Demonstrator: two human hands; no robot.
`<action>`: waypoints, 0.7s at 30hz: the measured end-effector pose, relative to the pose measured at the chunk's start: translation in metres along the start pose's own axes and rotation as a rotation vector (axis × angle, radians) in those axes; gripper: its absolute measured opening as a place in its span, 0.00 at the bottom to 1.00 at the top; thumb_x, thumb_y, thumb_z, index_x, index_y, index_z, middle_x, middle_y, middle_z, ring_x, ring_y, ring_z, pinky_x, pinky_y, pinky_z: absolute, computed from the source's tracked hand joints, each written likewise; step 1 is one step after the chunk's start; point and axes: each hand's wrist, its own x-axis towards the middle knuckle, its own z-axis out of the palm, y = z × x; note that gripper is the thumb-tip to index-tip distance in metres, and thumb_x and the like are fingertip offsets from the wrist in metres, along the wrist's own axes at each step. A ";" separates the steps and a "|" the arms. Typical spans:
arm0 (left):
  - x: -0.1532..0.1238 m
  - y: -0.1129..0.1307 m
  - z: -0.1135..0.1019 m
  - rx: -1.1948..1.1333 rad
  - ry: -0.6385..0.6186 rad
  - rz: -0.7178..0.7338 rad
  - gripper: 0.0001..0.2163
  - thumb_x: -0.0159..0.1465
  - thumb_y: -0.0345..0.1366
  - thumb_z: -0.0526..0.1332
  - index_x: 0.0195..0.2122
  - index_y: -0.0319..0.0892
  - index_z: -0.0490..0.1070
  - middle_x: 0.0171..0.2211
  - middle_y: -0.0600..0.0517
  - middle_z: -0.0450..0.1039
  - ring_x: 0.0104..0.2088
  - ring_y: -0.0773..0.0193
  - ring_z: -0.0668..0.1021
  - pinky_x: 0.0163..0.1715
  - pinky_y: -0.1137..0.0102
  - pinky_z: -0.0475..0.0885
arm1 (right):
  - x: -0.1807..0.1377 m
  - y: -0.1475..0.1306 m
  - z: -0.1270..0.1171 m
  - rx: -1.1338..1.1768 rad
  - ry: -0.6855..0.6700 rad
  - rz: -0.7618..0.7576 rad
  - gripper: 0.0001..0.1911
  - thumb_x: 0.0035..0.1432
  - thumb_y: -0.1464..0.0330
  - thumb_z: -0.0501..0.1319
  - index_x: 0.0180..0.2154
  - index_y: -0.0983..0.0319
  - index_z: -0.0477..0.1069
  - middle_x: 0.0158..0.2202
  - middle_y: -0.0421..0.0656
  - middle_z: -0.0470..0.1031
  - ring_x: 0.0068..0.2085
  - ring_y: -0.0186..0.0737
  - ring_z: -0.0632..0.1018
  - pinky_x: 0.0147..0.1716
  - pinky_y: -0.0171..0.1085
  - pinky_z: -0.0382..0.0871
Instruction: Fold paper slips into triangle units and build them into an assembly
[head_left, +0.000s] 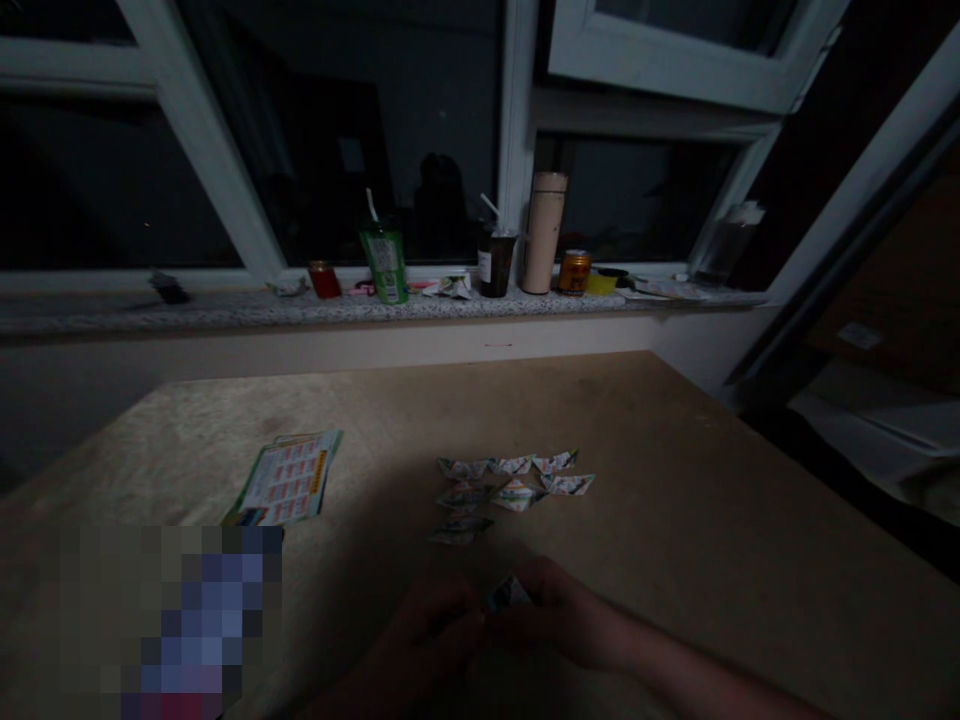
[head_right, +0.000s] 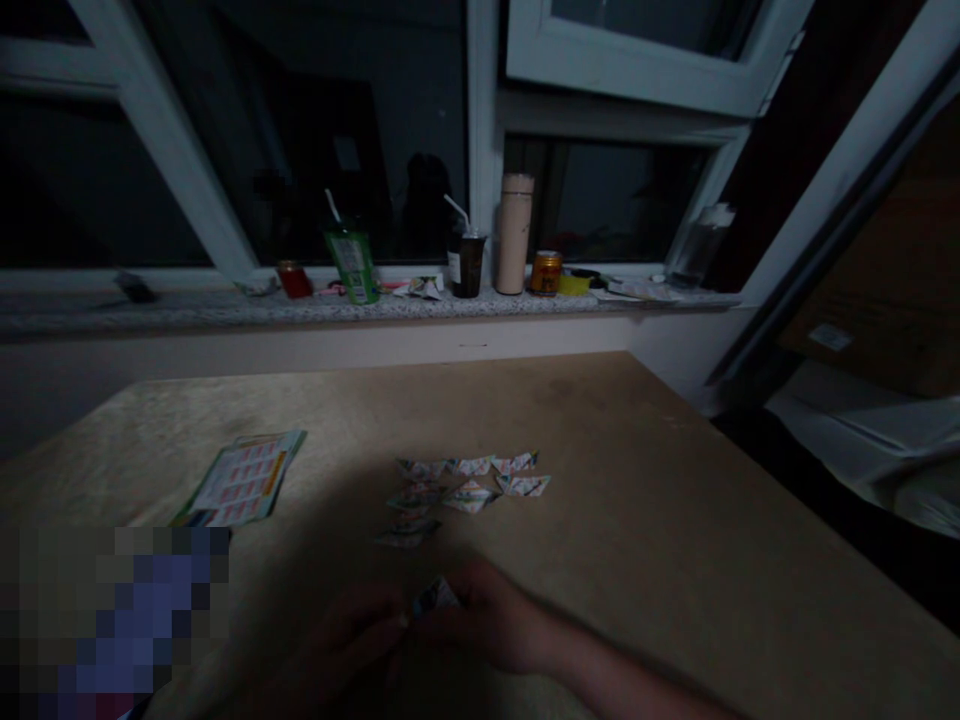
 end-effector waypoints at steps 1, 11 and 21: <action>0.000 0.001 0.000 0.011 -0.009 -0.012 0.22 0.60 0.57 0.53 0.21 0.42 0.66 0.20 0.56 0.65 0.25 0.64 0.69 0.27 0.74 0.62 | 0.000 0.000 0.001 -0.008 0.008 0.007 0.24 0.49 0.51 0.64 0.21 0.65 0.64 0.20 0.35 0.60 0.22 0.27 0.59 0.20 0.28 0.51; 0.004 0.001 -0.001 -0.079 0.122 -0.024 0.22 0.61 0.56 0.53 0.22 0.42 0.67 0.15 0.58 0.62 0.19 0.65 0.66 0.25 0.73 0.62 | 0.003 -0.005 -0.004 -0.222 0.199 -0.155 0.25 0.53 0.48 0.60 0.22 0.65 0.64 0.21 0.35 0.55 0.24 0.29 0.56 0.21 0.30 0.50; 0.007 0.002 0.000 -0.137 0.036 -0.041 0.21 0.57 0.56 0.58 0.25 0.40 0.70 0.19 0.56 0.66 0.22 0.65 0.68 0.24 0.74 0.62 | 0.001 -0.009 -0.001 -0.063 0.160 -0.114 0.27 0.51 0.46 0.60 0.23 0.66 0.67 0.21 0.36 0.57 0.24 0.29 0.58 0.23 0.30 0.53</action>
